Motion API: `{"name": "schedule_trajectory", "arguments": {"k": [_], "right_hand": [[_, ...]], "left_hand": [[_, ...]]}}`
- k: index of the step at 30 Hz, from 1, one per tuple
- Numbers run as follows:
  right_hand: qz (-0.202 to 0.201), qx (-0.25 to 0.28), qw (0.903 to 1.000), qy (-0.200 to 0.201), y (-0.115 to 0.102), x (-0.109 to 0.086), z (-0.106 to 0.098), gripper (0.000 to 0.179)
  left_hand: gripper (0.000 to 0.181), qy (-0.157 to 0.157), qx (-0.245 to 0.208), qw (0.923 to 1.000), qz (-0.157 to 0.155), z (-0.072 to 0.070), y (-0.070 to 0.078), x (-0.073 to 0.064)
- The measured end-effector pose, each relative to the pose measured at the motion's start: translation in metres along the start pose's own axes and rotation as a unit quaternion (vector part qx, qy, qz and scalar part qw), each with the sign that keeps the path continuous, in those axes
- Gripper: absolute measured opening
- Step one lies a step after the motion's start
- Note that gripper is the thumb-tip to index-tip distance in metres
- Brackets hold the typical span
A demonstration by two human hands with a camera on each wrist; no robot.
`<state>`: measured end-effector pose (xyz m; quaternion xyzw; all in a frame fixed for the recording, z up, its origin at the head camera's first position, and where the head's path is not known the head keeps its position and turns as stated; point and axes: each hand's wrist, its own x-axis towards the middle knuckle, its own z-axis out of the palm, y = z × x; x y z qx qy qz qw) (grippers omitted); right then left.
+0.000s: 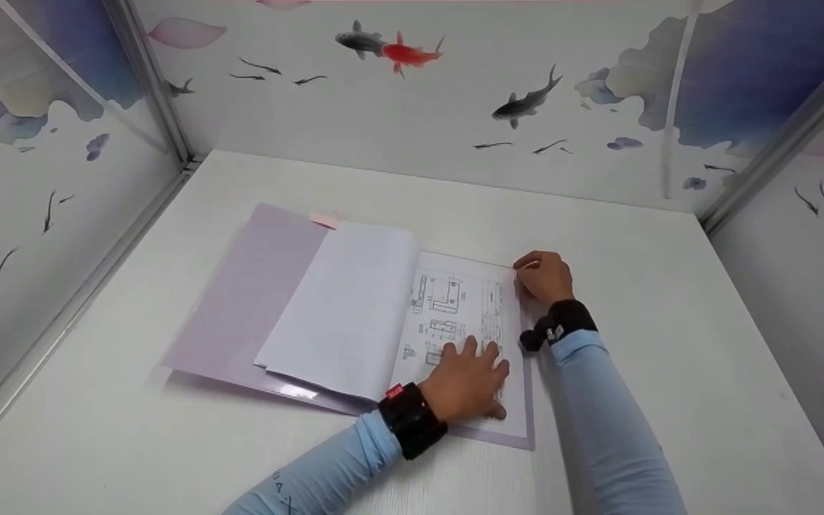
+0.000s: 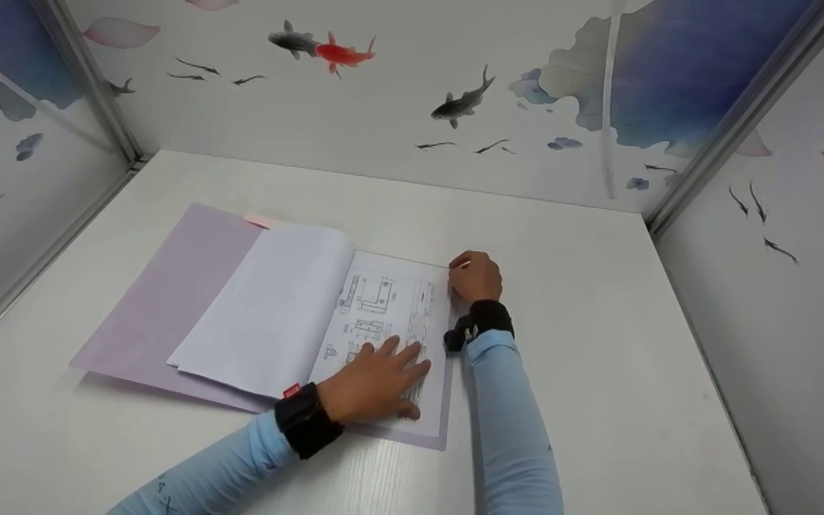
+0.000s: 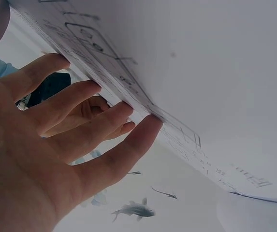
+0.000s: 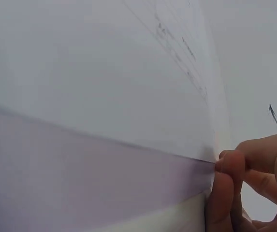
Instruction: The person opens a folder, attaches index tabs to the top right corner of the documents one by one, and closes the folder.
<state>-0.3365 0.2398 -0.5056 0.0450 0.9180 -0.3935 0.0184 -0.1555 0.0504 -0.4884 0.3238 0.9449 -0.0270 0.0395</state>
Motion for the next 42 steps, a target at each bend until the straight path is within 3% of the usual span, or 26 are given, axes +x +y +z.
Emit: {"name": "schedule_trajectory", "arguments": {"k": [8, 14, 17, 20, 23, 26, 28, 36, 39, 42], "right_hand": [[-0.001, 0.0, 1.0, 0.006, 0.006, 0.001, -0.005, 0.024], [-0.007, -0.008, 0.9999, -0.011, 0.009, 0.0, -0.012, 0.038], [-0.031, -0.014, 0.9992, -0.02, 0.008, -0.007, -0.02, 0.046], [-0.074, -0.023, 0.9965, -0.031, 0.007, -0.021, -0.027, 0.042], [-0.156, -0.039, 0.9859, -0.047, 0.004, -0.041, -0.027, 0.03], [-0.237, -0.07, 0.9664, -0.069, 0.0, -0.062, -0.023, 0.022], [-0.267, -0.095, 0.9554, -0.085, -0.002, -0.075, -0.02, 0.021], [-0.277, -0.186, 0.9351, -0.12, 0.002, -0.107, -0.009, 0.028], [-0.284, -0.191, 0.9326, -0.115, 0.006, -0.109, -0.006, 0.03], [-0.278, -0.186, 0.9365, -0.107, 0.009, -0.109, -0.008, 0.031]], "left_hand": [[0.068, 0.004, 0.004, 0.9999, 0.01, 0.0, 0.004, 0.003], [0.07, -0.003, 0.001, 1.0, 0.004, 0.002, 0.004, 0.004], [0.071, -0.01, -0.003, 0.9999, 0.005, 0.002, 0.005, 0.004], [0.071, -0.009, -0.009, 0.9999, 0.007, 0.003, 0.004, 0.004], [0.069, -0.006, -0.018, 0.9998, 0.006, 0.005, 0.002, 0.004], [0.069, 0.001, -0.025, 0.9997, -0.003, 0.006, 0.0, 0.003], [0.072, 0.004, -0.025, 0.9997, -0.007, 0.006, 0.0, 0.003], [0.073, 0.002, -0.024, 0.9997, -0.004, 0.006, 0.001, -0.002], [0.068, 0.008, -0.015, 0.9998, -0.003, 0.005, 0.002, -0.006], [0.06, 0.017, 0.002, 0.9999, 0.001, 0.001, 0.001, -0.012]]}}
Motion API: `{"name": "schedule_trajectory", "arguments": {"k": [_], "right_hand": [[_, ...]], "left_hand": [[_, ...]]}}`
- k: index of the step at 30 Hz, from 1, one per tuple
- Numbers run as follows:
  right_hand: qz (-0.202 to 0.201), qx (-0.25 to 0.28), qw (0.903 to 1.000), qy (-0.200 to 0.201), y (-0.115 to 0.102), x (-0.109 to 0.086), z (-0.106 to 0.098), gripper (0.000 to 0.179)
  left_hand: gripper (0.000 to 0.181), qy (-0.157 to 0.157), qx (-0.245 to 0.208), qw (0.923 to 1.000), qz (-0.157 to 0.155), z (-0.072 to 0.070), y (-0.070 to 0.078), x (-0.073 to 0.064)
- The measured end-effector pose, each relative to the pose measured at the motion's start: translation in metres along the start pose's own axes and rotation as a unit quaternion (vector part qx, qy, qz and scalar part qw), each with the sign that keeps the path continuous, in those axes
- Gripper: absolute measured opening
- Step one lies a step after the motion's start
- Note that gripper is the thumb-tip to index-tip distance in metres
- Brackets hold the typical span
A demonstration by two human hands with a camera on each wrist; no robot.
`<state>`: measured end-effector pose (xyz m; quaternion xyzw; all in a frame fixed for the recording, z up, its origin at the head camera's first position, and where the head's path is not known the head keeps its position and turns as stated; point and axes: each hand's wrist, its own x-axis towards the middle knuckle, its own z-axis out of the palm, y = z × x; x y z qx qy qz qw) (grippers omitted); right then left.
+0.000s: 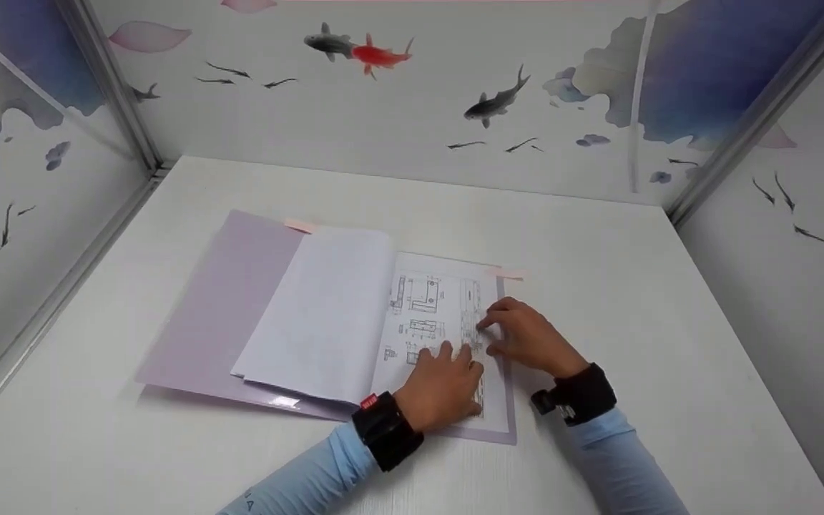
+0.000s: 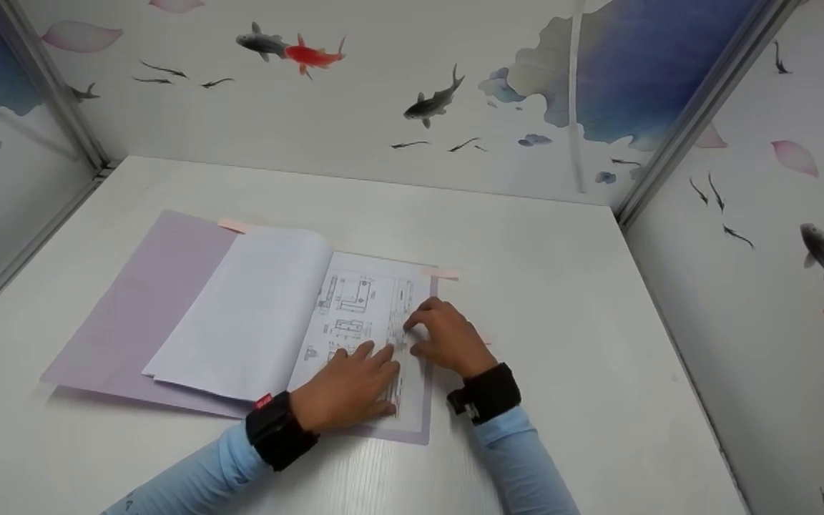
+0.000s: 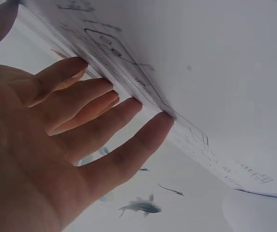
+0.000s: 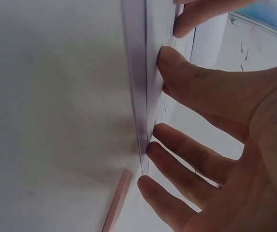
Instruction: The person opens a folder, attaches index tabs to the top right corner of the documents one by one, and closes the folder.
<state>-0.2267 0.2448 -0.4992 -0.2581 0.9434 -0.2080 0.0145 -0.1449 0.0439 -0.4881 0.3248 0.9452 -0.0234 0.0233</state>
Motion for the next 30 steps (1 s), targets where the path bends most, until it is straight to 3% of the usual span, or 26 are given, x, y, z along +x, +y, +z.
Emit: {"name": "schedule_trajectory", "arguments": {"k": [5, 7, 9, 11, 13, 16, 19, 22, 24, 27, 30], "right_hand": [[0.017, 0.007, 0.9998, -0.007, 0.0, 0.002, 0.002, 0.032], [0.022, 0.01, 0.9996, -0.012, -0.002, 0.002, 0.002, 0.033], [0.027, 0.013, 0.9994, -0.016, -0.003, 0.003, 0.003, 0.034], [0.032, 0.013, 0.9993, -0.016, -0.005, 0.004, 0.003, 0.034], [0.035, 0.01, 0.9992, -0.015, -0.006, 0.005, 0.003, 0.034], [0.04, 0.009, 0.9991, -0.013, -0.007, 0.006, 0.003, 0.034], [0.04, 0.011, 0.999, -0.018, -0.007, 0.005, 0.003, 0.034], [0.04, 0.013, 0.9989, -0.019, -0.008, 0.006, 0.004, 0.033], [0.039, 0.013, 0.999, -0.017, -0.008, 0.005, 0.005, 0.033], [0.041, 0.008, 0.9991, -0.012, -0.007, 0.005, 0.005, 0.033], [0.042, 0.008, 0.999, -0.01, -0.007, 0.005, 0.003, 0.033]], "left_hand": [[0.055, 0.017, -0.015, 0.9996, -0.014, -0.015, -0.027, -0.029], [0.057, 0.045, -0.044, 0.9973, -0.038, -0.024, -0.048, -0.046], [0.058, 0.095, -0.071, 0.9902, -0.074, -0.031, -0.074, -0.064], [0.057, 0.159, -0.085, 0.9767, -0.116, -0.033, -0.103, -0.084], [0.057, 0.221, -0.088, 0.9574, -0.164, -0.031, -0.133, -0.105], [0.057, 0.271, -0.089, 0.9278, -0.241, -0.023, -0.174, -0.137], [0.064, 0.25, -0.125, 0.9004, -0.333, -0.016, -0.207, -0.171], [0.078, 0.188, -0.185, 0.8719, -0.413, -0.008, -0.234, -0.2], [0.089, 0.137, -0.228, 0.8569, -0.442, -0.003, -0.249, -0.216], [0.099, 0.072, -0.282, 0.847, -0.445, 0.002, -0.264, -0.23], [0.096, 0.053, -0.308, 0.85, -0.424, 0.002, -0.267, -0.236]]}}
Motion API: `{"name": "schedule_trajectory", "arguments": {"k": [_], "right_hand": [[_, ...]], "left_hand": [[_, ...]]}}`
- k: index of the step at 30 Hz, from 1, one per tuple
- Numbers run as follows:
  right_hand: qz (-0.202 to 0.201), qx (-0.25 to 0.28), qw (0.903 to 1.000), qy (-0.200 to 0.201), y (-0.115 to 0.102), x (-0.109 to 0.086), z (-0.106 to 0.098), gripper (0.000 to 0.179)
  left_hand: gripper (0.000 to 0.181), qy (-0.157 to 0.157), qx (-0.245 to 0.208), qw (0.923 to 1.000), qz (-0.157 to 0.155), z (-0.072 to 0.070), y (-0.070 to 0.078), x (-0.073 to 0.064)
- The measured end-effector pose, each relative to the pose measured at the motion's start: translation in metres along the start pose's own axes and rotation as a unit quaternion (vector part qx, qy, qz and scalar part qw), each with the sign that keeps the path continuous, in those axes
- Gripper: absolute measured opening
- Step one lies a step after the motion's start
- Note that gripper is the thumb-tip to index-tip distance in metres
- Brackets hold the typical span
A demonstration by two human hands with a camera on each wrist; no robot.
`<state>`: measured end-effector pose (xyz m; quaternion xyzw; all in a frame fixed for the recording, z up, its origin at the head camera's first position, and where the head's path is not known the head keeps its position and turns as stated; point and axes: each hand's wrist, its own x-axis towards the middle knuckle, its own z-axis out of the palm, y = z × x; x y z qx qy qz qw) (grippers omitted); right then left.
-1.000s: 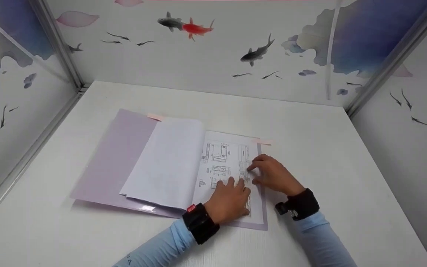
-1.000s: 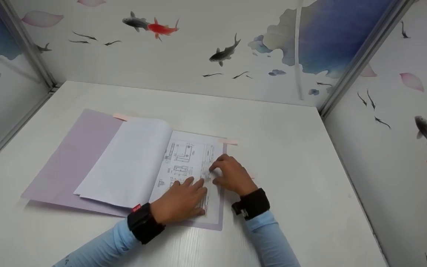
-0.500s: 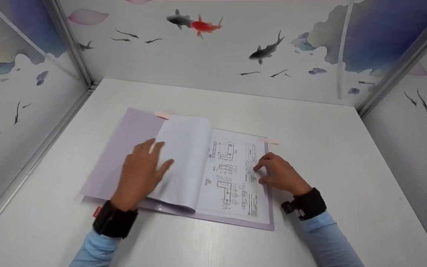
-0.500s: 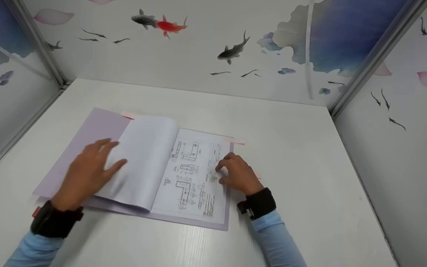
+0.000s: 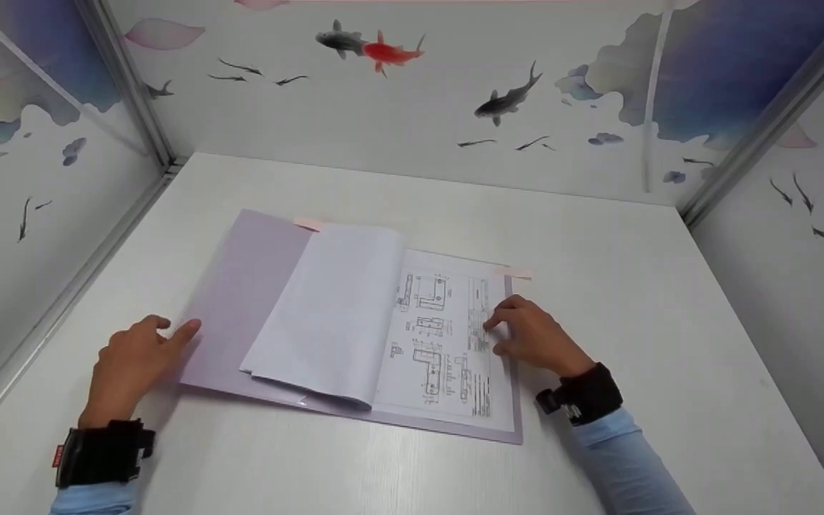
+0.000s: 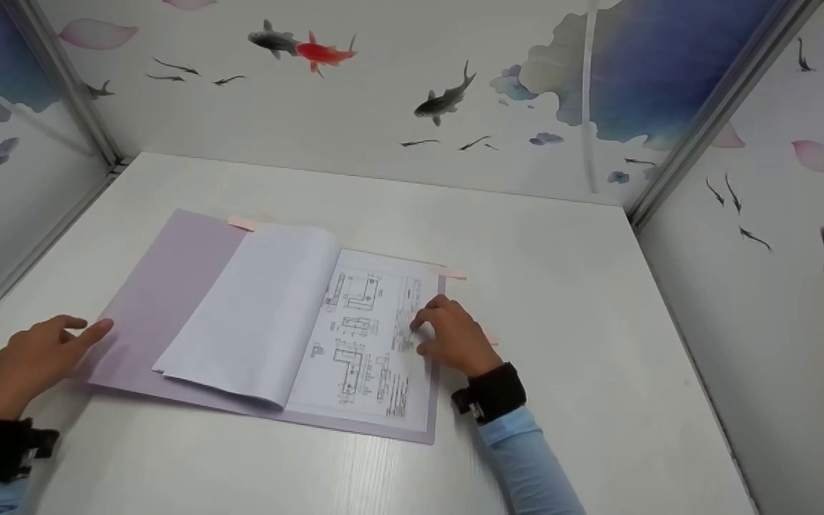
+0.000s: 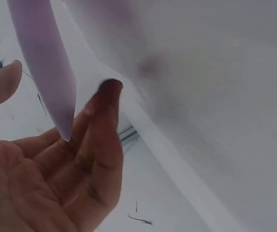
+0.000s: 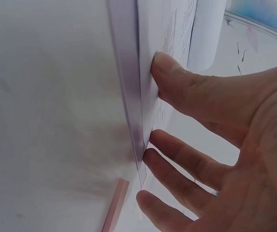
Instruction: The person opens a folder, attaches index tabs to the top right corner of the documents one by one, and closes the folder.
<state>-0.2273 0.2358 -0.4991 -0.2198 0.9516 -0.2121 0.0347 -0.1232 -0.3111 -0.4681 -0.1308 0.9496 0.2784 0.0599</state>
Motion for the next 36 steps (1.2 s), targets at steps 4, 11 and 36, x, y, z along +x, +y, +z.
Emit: {"name": "schedule_trajectory", "arguments": {"k": [4, 11, 36], "right_hand": [[0.007, 0.001, 1.0, -0.004, 0.0, 0.0, -0.001, 0.033], [0.017, -0.007, 0.9998, -0.01, 0.002, -0.001, -0.002, 0.035], [-0.075, 0.047, 0.9956, 0.03, 0.023, -0.001, -0.007, 0.028]], "left_hand": [[0.084, 0.042, -0.037, 0.9979, 0.032, -0.006, 0.009, -0.007], [0.063, 0.074, -0.172, 0.9763, 0.109, -0.034, 0.053, -0.03], [0.062, -0.035, -0.072, 0.8952, 0.438, 0.064, 0.202, -0.035]]}}
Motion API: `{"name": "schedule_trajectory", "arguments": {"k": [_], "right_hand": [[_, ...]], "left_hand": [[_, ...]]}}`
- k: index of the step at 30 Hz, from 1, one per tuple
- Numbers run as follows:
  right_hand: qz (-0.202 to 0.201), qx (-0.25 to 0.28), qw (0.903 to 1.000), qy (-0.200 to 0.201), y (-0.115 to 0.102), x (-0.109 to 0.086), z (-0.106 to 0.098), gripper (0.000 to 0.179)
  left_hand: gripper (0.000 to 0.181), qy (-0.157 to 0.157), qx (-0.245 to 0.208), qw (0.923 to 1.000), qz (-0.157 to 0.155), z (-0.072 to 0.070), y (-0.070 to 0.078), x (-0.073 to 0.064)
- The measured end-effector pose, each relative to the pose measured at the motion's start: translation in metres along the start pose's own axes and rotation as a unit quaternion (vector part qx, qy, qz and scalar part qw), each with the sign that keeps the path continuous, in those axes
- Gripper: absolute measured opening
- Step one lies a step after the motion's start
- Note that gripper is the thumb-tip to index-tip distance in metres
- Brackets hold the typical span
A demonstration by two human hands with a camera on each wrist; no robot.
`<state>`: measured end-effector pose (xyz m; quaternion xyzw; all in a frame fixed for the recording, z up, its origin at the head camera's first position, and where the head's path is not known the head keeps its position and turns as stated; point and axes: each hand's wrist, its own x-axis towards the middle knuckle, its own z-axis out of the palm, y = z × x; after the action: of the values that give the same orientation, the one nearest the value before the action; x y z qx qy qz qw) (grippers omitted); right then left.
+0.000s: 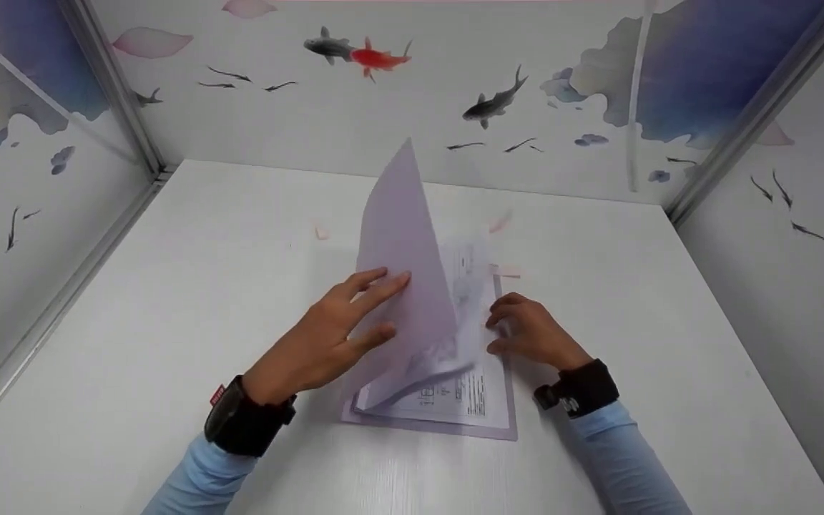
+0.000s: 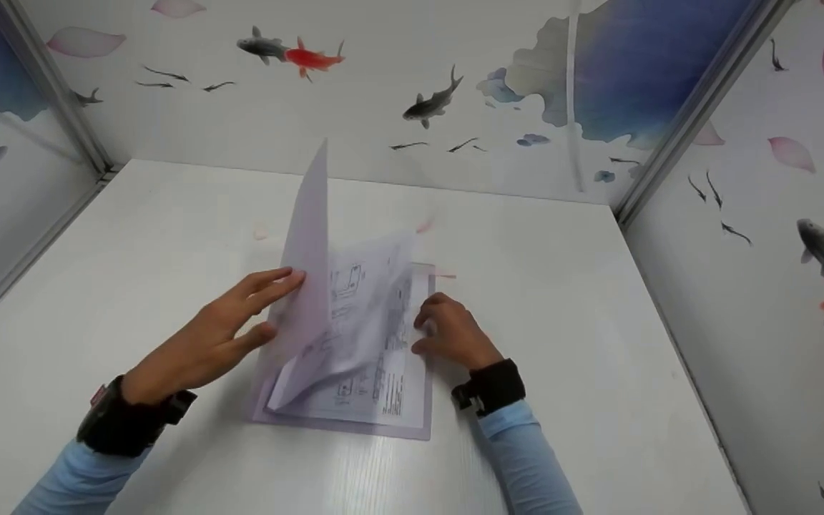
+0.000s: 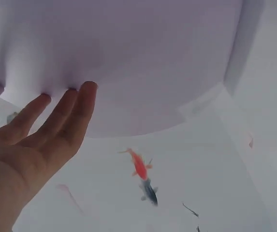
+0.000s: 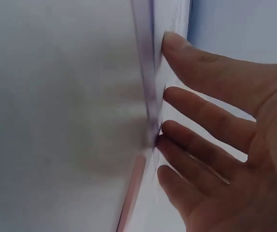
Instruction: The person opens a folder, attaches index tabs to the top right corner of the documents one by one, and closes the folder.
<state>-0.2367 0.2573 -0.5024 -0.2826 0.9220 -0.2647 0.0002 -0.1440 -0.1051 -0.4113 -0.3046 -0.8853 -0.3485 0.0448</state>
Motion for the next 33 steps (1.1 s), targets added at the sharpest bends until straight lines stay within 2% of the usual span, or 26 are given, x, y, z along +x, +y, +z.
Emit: {"name": "schedule_trajectory", "arguments": {"k": [3, 5, 9, 15, 19, 25, 29, 33], "right_hand": [[-0.034, 0.003, 0.9994, 0.008, 0.012, -0.001, -0.004, 0.022], [-0.041, 0.008, 0.9991, 0.007, 0.018, -0.001, -0.007, 0.021], [-0.015, 0.03, 0.9993, 0.014, 0.027, -0.003, -0.016, 0.015], [0.035, 0.021, 0.9951, 0.09, 0.033, -0.01, -0.032, 0.014], [0.059, 0.022, 0.9894, 0.131, 0.031, -0.012, -0.036, 0.018], [0.045, 0.022, 0.9872, 0.151, 0.019, -0.008, -0.035, 0.022], [0.028, 0.02, 0.989, 0.144, 0.007, -0.006, -0.031, 0.023], [0.009, 0.017, 0.9922, 0.123, -0.007, -0.005, -0.025, 0.024]], "left_hand": [[0.065, -0.022, 0.031, 0.9991, -0.015, 0.016, -0.003, 0.006], [0.067, -0.035, 0.047, 0.9981, -0.019, 0.025, -0.007, 0.009], [0.069, -0.057, 0.078, 0.9953, -0.009, 0.041, -0.01, 0.013], [0.065, -0.067, 0.161, 0.9844, 0.022, 0.059, -0.006, 0.02], [0.062, -0.087, 0.194, 0.9769, 0.017, 0.066, -0.003, 0.024], [0.059, -0.121, 0.21, 0.9702, -0.013, 0.072, -0.004, 0.029], [0.058, -0.14, 0.201, 0.969, -0.03, 0.075, -0.007, 0.033], [0.055, -0.141, 0.192, 0.9707, -0.031, 0.077, -0.01, 0.038]]}}
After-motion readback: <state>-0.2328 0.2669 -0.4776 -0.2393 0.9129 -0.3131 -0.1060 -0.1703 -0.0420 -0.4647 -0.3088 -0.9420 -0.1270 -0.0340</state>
